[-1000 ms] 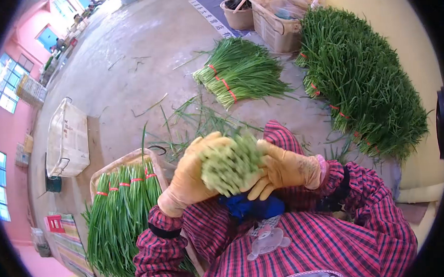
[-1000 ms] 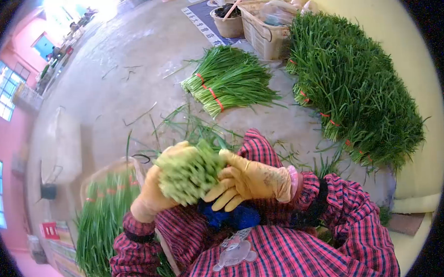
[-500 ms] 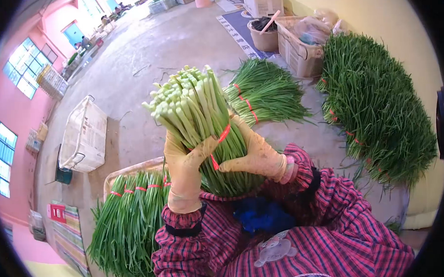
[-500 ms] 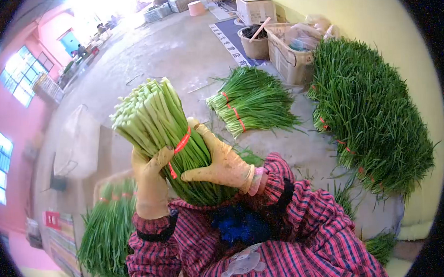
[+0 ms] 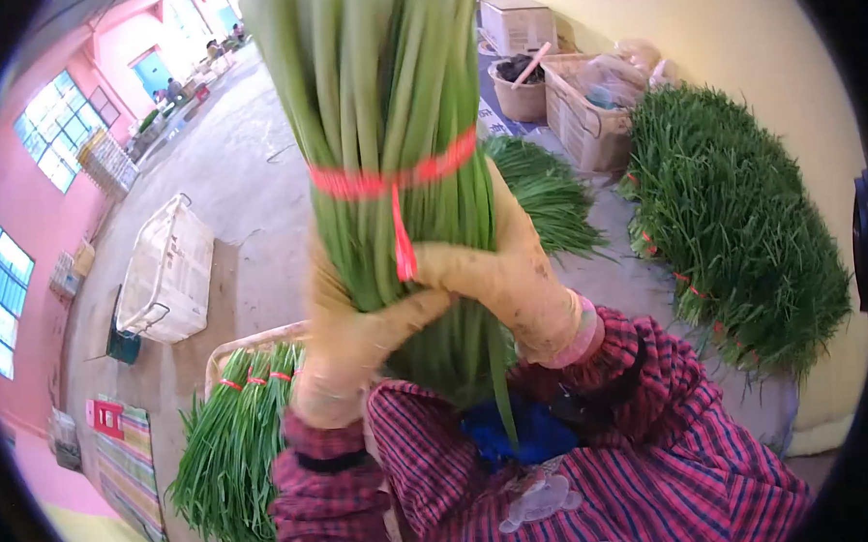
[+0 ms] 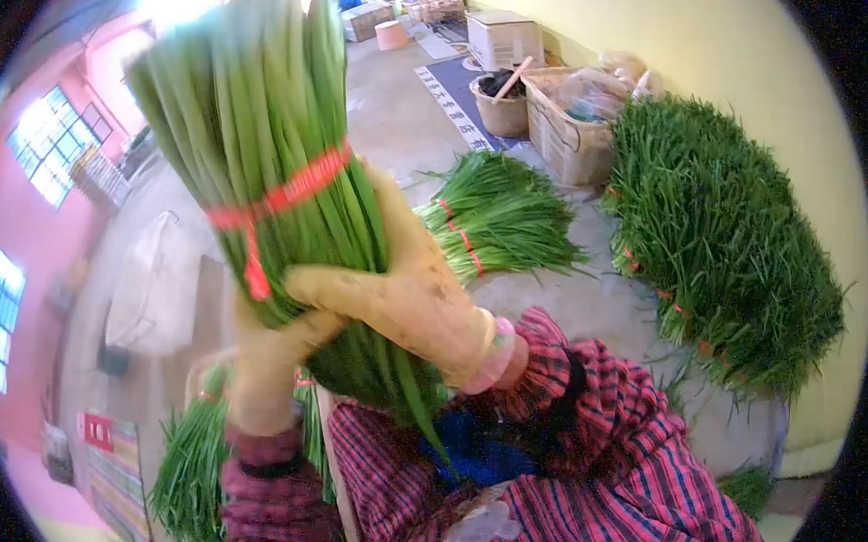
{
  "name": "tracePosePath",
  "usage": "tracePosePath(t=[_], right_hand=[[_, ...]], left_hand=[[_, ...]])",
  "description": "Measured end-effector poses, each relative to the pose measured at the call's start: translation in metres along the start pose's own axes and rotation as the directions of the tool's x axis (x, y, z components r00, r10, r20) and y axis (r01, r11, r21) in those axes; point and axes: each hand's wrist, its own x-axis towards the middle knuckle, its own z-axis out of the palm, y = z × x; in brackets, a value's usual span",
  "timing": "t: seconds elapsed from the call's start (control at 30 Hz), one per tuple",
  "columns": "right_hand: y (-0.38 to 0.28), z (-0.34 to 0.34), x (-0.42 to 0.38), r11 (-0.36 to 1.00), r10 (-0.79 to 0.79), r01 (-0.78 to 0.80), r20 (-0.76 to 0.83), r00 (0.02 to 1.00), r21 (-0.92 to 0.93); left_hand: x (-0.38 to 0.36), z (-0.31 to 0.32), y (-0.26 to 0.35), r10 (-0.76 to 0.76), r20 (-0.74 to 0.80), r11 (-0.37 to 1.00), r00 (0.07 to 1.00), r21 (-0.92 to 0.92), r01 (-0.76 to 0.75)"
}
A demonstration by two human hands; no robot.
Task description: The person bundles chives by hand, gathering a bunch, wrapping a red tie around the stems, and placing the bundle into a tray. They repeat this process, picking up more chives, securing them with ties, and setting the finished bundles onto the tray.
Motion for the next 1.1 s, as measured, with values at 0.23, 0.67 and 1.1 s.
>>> tracePosePath(t=[0.23,0.67,1.1], right_hand=[[0.021,0.036,-0.058,0.923,0.087,-0.121,0.108,0.990,0.365],[0.000,-0.186,-0.204,0.689,0.572,-0.684,-0.399,0.717,-0.241],[0.028,-0.130,-0.210,0.611,0.538,-0.382,0.009,0.843,-0.693]], left_hand=[[-0.027,-0.033,0.094,-0.340,0.099,0.863,0.935,0.427,0.268],[-0.193,-0.028,-0.060,-0.828,0.235,0.540,0.509,0.087,0.837],[-0.217,-0.033,-0.066,-0.843,0.096,0.528,0.529,-0.042,0.848]])
